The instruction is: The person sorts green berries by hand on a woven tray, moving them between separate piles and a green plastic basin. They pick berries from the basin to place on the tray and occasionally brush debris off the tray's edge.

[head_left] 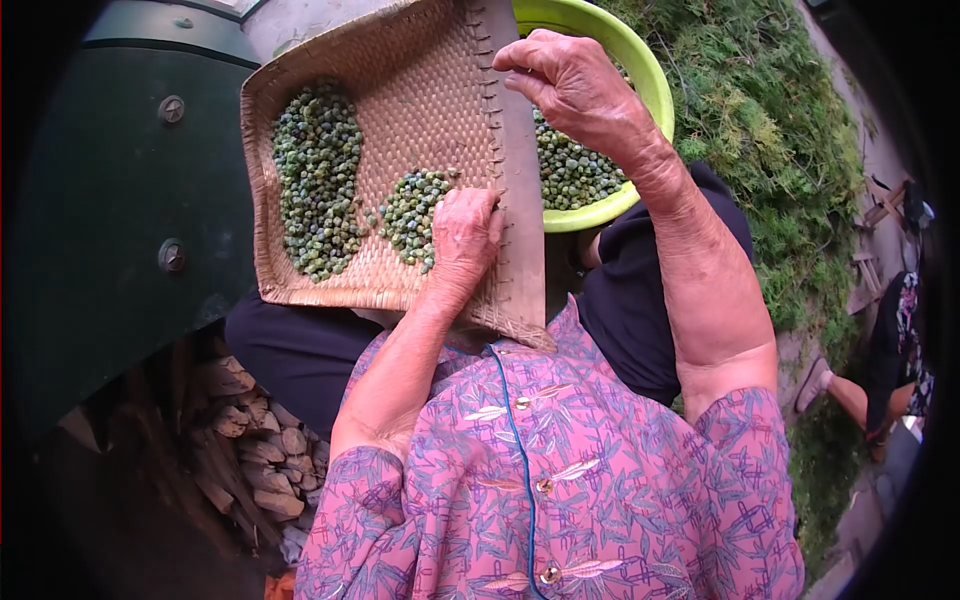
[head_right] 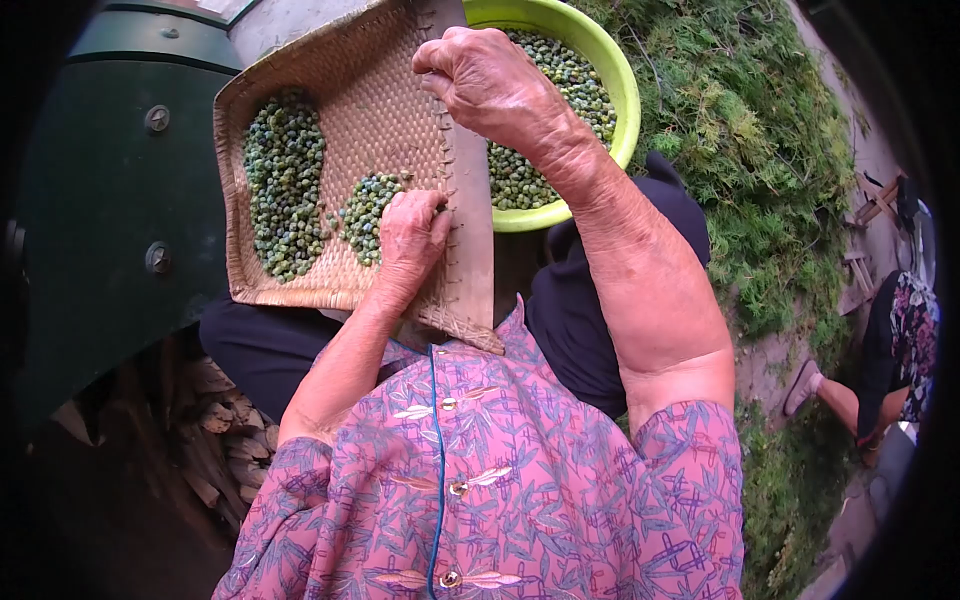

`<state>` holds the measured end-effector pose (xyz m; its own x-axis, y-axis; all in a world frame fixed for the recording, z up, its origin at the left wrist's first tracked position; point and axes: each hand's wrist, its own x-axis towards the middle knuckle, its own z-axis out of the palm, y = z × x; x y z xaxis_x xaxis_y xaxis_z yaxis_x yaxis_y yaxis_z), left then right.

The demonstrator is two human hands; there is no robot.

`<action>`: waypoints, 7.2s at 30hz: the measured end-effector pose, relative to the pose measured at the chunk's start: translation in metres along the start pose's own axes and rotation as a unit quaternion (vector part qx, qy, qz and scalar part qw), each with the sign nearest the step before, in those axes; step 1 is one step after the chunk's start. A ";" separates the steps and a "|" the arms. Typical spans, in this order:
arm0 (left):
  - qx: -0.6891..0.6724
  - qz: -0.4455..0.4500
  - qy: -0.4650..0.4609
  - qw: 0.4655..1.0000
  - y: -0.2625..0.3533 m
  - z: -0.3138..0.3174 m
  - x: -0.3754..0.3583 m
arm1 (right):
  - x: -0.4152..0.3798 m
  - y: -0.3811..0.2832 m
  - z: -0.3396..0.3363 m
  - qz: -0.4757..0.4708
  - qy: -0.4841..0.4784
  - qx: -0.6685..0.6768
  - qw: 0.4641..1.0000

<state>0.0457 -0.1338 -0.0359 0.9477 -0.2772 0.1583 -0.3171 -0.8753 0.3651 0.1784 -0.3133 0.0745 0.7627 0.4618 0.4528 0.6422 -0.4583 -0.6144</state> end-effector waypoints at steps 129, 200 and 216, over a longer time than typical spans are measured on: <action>0.021 -0.100 0.043 0.994 -0.026 -0.010 -0.001 | -0.001 0.002 0.004 -0.017 -0.010 0.002 1.000; -0.403 -0.172 -0.024 0.898 0.063 0.008 0.044 | 0.000 -0.001 0.002 0.015 -0.024 0.005 1.000; -0.011 -0.107 -0.068 0.992 -0.006 -0.021 -0.016 | 0.000 0.002 0.001 -0.014 -0.012 -0.011 1.000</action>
<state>0.0319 -0.1164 -0.0210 0.9891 -0.1381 -0.0507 -0.1069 -0.9113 0.3977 0.1797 -0.3131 0.0726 0.7420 0.4923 0.4550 0.6658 -0.4617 -0.5862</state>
